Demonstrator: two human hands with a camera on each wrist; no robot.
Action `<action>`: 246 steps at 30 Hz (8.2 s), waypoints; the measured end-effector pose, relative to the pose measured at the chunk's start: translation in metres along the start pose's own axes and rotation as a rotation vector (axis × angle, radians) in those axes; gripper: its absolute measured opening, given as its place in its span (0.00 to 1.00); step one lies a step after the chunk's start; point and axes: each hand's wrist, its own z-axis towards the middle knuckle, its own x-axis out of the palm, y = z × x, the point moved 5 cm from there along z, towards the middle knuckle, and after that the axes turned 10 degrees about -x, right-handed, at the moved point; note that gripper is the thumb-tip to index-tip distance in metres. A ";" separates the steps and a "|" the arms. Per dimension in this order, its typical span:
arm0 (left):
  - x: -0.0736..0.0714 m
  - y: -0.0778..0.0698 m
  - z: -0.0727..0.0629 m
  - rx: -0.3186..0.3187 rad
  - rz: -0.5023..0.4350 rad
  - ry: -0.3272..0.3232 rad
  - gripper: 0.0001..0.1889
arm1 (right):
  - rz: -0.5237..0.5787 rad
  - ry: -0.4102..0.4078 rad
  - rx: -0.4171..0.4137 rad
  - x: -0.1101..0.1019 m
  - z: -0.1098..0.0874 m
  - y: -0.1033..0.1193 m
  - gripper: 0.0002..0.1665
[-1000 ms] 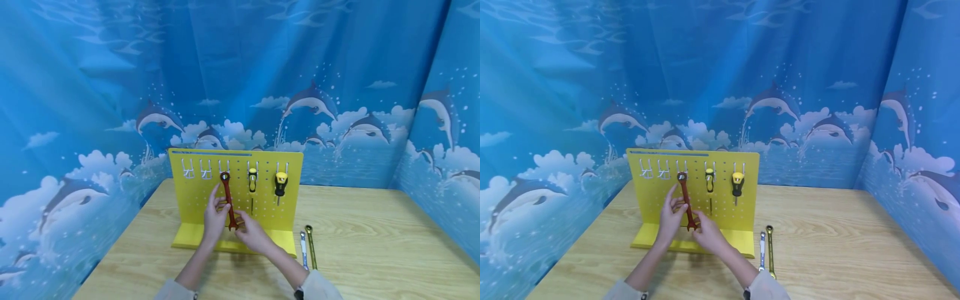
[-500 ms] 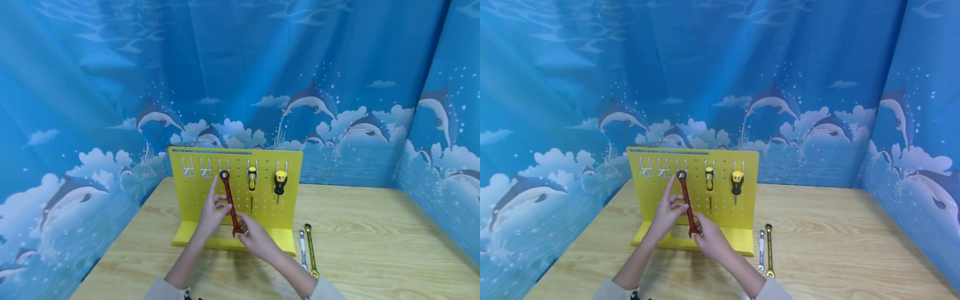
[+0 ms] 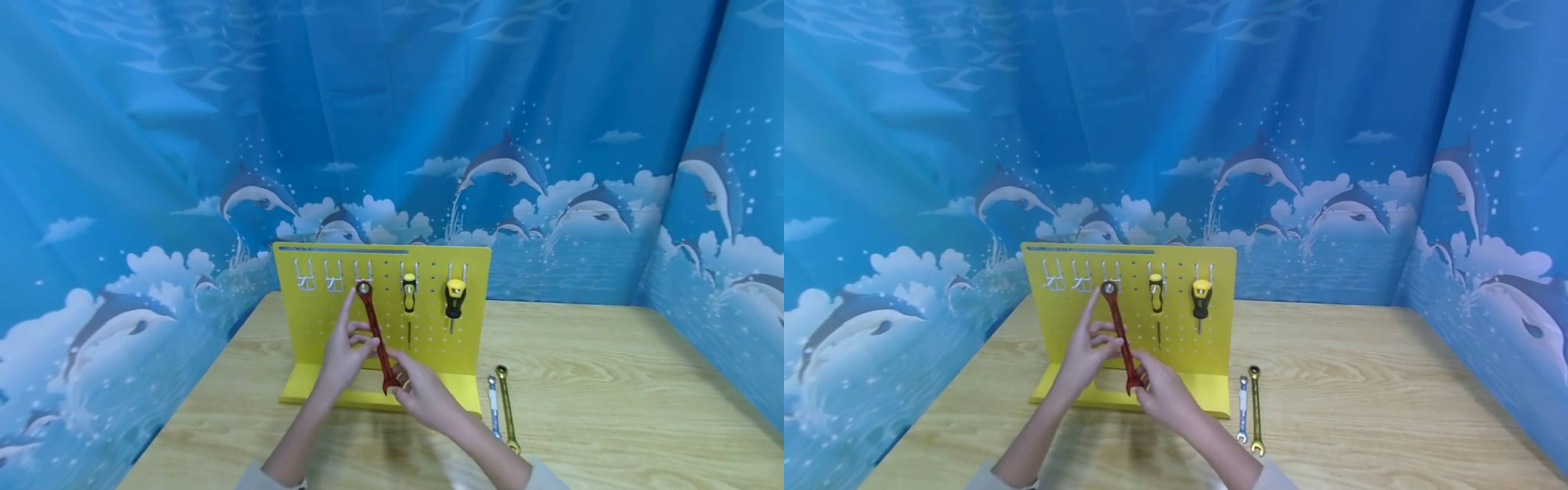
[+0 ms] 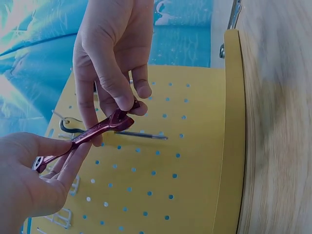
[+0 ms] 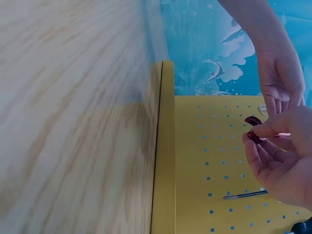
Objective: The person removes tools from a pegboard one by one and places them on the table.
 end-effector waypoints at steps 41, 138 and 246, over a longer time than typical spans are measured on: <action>0.100 -0.031 -0.029 0.123 -0.009 0.259 0.52 | -0.143 -0.175 -0.183 -0.071 -0.089 0.016 0.33; 0.243 0.099 0.037 0.009 0.372 0.408 0.31 | -0.114 -0.265 0.429 -0.101 -0.186 -0.073 0.27; 0.054 -0.008 0.004 0.276 0.038 0.003 0.13 | -0.009 -0.273 0.269 -0.074 -0.036 -0.015 0.15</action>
